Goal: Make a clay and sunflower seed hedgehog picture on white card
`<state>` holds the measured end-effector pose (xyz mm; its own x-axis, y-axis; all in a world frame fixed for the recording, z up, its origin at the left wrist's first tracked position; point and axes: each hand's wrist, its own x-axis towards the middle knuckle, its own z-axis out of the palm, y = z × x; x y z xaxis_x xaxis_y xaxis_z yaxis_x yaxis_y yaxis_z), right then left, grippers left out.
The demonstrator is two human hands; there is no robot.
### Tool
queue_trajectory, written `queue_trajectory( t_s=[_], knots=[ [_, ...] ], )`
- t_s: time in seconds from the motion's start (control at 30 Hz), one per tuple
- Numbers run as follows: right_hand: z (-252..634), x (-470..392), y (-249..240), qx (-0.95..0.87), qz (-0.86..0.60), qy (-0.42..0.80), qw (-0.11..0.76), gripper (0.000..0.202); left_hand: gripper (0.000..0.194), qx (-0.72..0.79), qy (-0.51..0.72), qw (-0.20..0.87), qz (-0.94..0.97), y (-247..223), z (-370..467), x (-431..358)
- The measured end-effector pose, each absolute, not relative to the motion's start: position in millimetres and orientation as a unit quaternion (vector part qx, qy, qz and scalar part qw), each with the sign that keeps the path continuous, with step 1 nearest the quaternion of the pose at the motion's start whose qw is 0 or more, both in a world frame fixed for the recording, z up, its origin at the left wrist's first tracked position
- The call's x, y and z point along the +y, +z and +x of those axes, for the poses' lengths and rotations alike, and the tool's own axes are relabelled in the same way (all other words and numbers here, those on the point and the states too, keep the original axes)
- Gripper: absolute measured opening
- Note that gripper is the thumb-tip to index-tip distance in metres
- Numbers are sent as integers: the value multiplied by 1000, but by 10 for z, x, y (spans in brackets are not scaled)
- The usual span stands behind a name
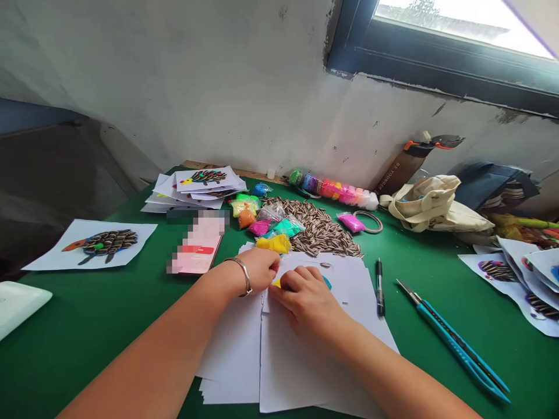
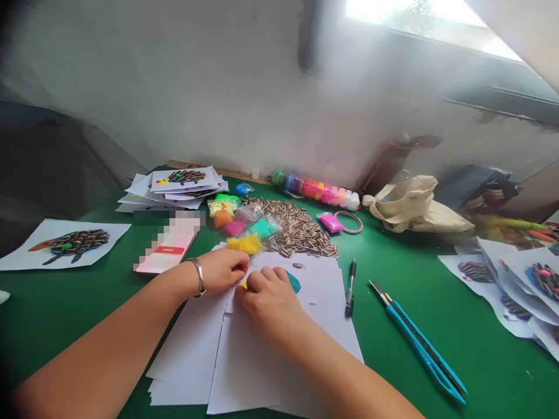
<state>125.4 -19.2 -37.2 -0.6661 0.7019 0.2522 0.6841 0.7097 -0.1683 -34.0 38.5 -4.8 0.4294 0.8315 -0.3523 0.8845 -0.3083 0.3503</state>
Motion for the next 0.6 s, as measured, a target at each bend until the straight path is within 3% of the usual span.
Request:
queue_trajectory(
  t_s=[0.23,0.6],
  knots=[
    [1347,-179,-339,-899,-391,60,187,20,13,532,-56,256,805,-73,-343,395],
    [1291,-186,-380,-910,-379,71,155,20,13,533,-56,251,806,-67,-348,390]
  ],
)
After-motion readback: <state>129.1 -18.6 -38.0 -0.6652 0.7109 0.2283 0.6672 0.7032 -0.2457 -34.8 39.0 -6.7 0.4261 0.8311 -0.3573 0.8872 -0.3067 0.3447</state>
